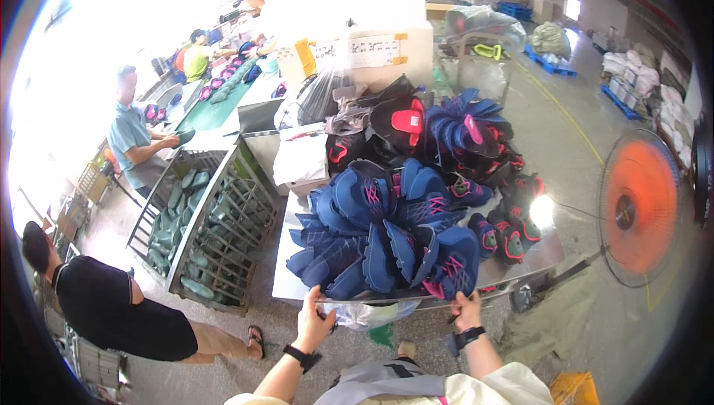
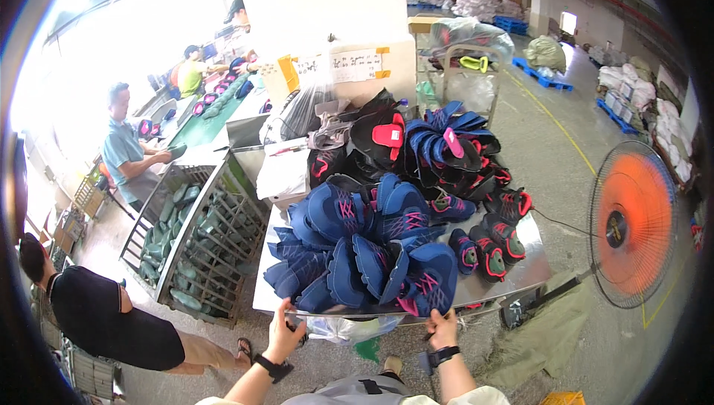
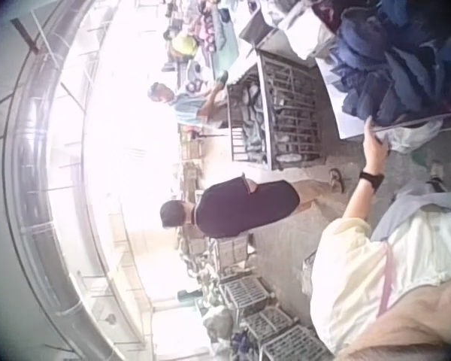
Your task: The recorder moves finished shoe uppers from a table to a yellow basket, then moves shoe lasts (molds) between bins and workstations in a shoe factory.
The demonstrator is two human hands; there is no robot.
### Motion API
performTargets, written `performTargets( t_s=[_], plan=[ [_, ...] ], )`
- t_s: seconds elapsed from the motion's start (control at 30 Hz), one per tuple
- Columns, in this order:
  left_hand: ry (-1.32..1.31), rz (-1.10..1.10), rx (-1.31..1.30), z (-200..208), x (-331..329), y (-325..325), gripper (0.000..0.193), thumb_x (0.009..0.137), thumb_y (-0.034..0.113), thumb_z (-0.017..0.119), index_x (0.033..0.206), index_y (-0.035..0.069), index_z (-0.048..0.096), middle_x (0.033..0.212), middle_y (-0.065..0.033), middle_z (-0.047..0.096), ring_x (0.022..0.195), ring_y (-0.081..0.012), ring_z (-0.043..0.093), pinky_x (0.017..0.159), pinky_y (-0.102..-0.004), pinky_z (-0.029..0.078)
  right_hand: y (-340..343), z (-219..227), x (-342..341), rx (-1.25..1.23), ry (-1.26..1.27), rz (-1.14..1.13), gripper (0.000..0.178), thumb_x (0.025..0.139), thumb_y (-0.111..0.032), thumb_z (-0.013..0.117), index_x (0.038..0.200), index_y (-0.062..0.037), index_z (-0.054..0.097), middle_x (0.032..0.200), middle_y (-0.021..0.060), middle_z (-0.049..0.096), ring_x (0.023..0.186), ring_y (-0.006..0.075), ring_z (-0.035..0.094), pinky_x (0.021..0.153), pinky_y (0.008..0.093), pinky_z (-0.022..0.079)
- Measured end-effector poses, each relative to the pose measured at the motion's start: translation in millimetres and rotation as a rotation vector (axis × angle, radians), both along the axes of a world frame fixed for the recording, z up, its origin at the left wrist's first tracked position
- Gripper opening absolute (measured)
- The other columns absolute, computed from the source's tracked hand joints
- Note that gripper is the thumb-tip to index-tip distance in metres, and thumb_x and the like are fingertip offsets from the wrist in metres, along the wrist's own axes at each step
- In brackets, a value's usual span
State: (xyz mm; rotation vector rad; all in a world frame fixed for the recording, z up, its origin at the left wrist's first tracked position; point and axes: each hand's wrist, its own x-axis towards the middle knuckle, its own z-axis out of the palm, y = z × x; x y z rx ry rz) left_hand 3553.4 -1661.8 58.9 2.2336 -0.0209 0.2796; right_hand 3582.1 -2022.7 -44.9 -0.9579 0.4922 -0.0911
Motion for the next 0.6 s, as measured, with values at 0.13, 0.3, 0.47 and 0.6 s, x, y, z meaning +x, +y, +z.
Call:
performTargets(
  t_s=[0.13,0.3,0.47,0.6],
  plan=[
    [0.645,0.309,-0.692,-78,-14,33,0.082,0.070,0.017,0.073,0.133,0.007,0.023,0.096,-0.0084,0.054,0.083,-0.0205,0.054,0.075,-0.0331,0.044,-57,7,48,-0.635,0.005,0.566,0.025,0.073,-0.003,0.063,0.096,-0.0034,0.054,0.066,0.0005,0.055,0.053,0.0095,0.048,0.047,0.0248,0.039],
    [0.300,0.289,-0.709,-67,96,32,0.075,0.061,-0.005,0.064,0.127,0.005,0.030,0.113,-0.0105,0.049,0.104,-0.0234,0.048,0.088,-0.0338,0.041,-74,-5,109,-0.947,0.024,0.155,0.029,0.061,0.004,0.059,0.089,0.0000,0.053,0.078,0.0057,0.056,0.067,0.0117,0.051,0.058,0.0258,0.043],
    [-0.365,0.713,-0.231,-27,136,97,0.045,0.076,-0.007,0.048,0.119,-0.002,0.038,0.114,-0.0153,0.048,0.102,-0.0240,0.049,0.092,-0.0318,0.035,-22,9,92,-1.333,-0.154,-0.319,0.048,0.065,0.000,0.065,0.108,-0.0032,0.044,0.100,0.0090,0.047,0.061,0.0134,0.049,0.055,0.0258,0.042],
    [-0.282,0.301,-0.232,64,103,7,0.030,0.073,-0.009,0.050,0.101,0.002,0.051,0.089,-0.0042,0.051,0.076,-0.0108,0.049,0.068,-0.0248,0.040,28,67,76,-0.692,-0.354,0.231,0.056,0.072,0.010,0.048,0.124,-0.0075,0.039,0.108,0.0085,0.049,0.056,0.0071,0.052,0.050,0.0207,0.044]
  ],
)
